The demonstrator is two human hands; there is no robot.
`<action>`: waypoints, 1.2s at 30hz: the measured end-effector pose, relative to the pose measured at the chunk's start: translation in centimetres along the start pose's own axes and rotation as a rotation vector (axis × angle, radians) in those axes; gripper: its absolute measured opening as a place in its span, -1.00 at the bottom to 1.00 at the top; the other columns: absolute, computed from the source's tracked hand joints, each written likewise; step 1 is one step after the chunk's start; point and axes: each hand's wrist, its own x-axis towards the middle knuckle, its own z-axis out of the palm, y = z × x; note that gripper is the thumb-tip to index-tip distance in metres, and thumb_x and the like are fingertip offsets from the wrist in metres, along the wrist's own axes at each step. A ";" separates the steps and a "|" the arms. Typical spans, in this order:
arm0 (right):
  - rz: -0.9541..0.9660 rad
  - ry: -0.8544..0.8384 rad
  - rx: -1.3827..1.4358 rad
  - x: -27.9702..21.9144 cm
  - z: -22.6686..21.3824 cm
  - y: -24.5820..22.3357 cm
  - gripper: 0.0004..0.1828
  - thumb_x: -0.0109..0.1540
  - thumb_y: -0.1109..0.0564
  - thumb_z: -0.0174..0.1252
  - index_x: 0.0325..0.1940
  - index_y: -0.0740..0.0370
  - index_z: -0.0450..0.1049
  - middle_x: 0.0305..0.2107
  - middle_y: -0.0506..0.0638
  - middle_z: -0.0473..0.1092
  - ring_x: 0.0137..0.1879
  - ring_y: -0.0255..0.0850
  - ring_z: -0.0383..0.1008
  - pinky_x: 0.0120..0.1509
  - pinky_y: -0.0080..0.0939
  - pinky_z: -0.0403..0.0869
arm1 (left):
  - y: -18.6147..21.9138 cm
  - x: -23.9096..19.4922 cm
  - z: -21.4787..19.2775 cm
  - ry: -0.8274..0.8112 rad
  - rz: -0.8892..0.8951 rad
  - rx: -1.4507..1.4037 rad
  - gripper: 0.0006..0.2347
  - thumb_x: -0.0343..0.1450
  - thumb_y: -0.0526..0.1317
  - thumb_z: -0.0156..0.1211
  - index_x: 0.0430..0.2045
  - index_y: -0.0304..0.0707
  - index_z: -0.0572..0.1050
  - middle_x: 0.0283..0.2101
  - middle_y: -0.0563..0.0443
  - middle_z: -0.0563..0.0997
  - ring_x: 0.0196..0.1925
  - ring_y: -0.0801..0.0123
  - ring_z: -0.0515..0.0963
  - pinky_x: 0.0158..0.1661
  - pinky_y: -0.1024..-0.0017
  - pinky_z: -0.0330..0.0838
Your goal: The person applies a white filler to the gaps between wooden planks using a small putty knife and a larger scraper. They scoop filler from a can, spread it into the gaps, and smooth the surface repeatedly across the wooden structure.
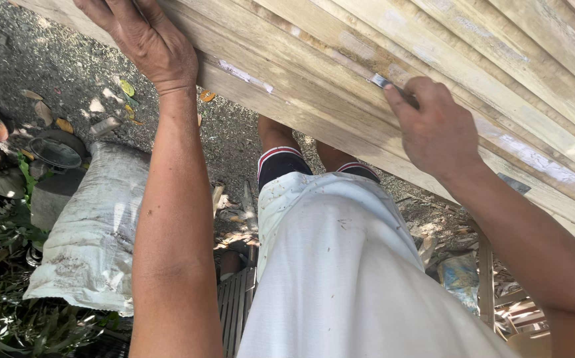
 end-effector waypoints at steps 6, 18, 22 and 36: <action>-0.014 0.010 0.009 0.0 -1.3 0.3 -0.59 0.35 0.21 0.08 0.29 0.14 0.54 -0.07 -0.03 0.38 -0.02 -0.17 0.44 -0.20 -0.24 0.55 | -0.7 -0.7 0.0 0.005 0.040 -0.103 -0.63 0.82 -0.10 -0.18 0.50 0.60 0.00 0.53 0.21 -0.13 0.58 0.46 0.07 0.51 0.42 0.27; -0.056 0.118 0.103 2.8 -1.7 -1.5 -0.59 0.35 0.20 0.10 0.29 0.19 0.53 -0.04 0.04 0.37 0.01 -0.12 0.45 -0.18 -0.22 0.57 | 3.2 0.3 -1.3 -0.023 -0.004 -0.187 -0.58 0.74 0.09 -0.32 0.55 0.22 -0.01 0.55 0.17 -0.21 0.60 0.41 0.00 0.59 0.39 0.06; -0.080 0.158 0.091 4.5 -1.3 -2.2 -0.61 0.36 0.20 0.11 0.28 0.19 0.54 -0.06 0.03 0.36 0.04 -0.13 0.45 -0.17 -0.24 0.57 | 2.5 -0.1 -1.0 -0.012 -0.008 -0.183 -0.62 0.75 0.04 -0.28 0.53 0.28 0.03 0.54 0.17 -0.19 0.58 0.41 0.07 0.55 0.41 0.10; 0.081 -0.036 0.005 1.7 -3.3 -2.5 -0.62 0.34 0.15 0.11 0.24 0.19 0.54 -0.14 0.02 0.33 -0.07 -0.13 0.40 -0.32 -0.18 0.53 | 2.6 0.0 -1.2 -0.007 0.029 -0.116 -0.64 0.78 -0.05 -0.23 0.53 0.41 0.07 0.57 0.13 -0.18 0.57 0.35 0.07 0.54 0.40 0.13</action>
